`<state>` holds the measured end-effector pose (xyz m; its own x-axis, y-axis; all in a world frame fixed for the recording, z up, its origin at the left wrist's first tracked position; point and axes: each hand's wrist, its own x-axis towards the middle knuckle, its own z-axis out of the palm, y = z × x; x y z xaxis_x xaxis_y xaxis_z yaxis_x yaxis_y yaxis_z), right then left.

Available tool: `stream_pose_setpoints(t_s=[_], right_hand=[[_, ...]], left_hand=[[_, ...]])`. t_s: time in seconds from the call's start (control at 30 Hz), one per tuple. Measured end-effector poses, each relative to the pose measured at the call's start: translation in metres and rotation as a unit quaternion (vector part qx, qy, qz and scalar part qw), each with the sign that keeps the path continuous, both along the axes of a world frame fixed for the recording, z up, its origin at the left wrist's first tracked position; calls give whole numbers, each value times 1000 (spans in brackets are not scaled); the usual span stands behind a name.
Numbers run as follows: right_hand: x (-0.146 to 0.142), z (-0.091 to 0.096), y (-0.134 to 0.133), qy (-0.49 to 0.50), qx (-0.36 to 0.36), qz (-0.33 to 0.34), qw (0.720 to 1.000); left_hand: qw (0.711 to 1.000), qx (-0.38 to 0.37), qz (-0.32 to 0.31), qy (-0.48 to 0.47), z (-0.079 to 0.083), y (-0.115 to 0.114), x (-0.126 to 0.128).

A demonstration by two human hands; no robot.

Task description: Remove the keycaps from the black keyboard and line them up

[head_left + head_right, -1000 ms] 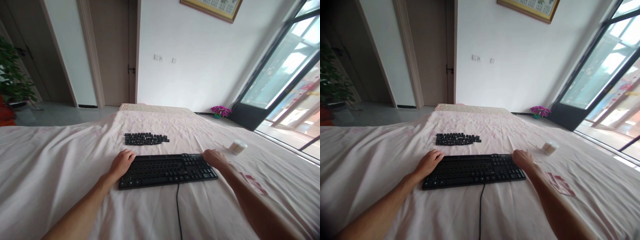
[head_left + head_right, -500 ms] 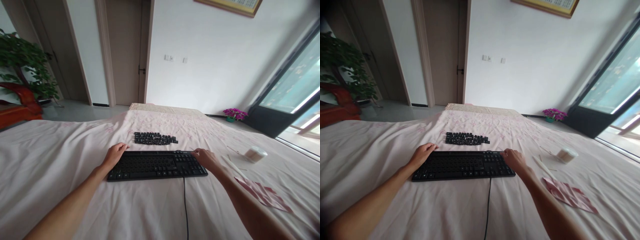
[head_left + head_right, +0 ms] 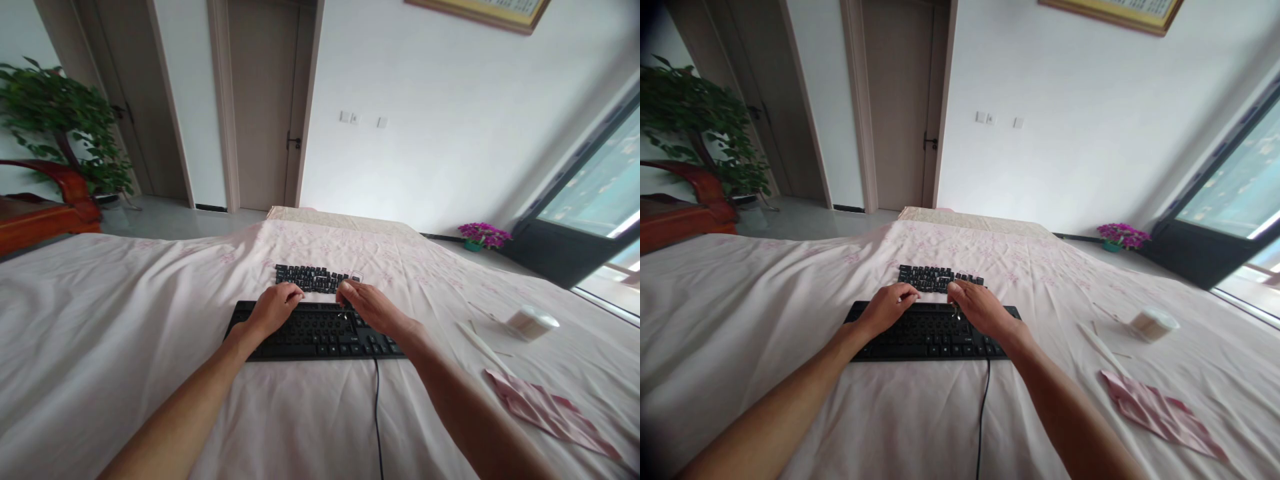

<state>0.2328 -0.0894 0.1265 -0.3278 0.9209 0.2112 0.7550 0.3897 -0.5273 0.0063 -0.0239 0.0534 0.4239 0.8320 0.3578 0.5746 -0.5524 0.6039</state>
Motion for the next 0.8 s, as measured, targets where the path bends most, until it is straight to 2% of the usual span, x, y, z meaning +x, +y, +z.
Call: stream_pose_setpoints(t_s=[0.1, 0.23, 0.33, 0.43, 0.63, 0.8], right_hand=[[-14, -20, 13, 86, -50, 27, 995], [-17, -49, 19, 167, -119, 27, 978], [-19, -59, 16, 201, -96, 45, 974], [-22, -59, 13, 214, -66, 85, 971], [-25, -64, 8, 171, -33, 116, 978], [-29, -68, 5, 129, 27, 158, 979]], left_hand=[[999, -1, -39, -14, -10, -4, 9], [996, -45, -61, -39, -19, -6, 8], [991, -80, -75, -76, -19, -6, 5], [985, -96, -106, -95, -17, -5, 3], [982, -115, -137, -59, -17, -6, 2], [982, -95, -165, -14, -14, -9, 1]])
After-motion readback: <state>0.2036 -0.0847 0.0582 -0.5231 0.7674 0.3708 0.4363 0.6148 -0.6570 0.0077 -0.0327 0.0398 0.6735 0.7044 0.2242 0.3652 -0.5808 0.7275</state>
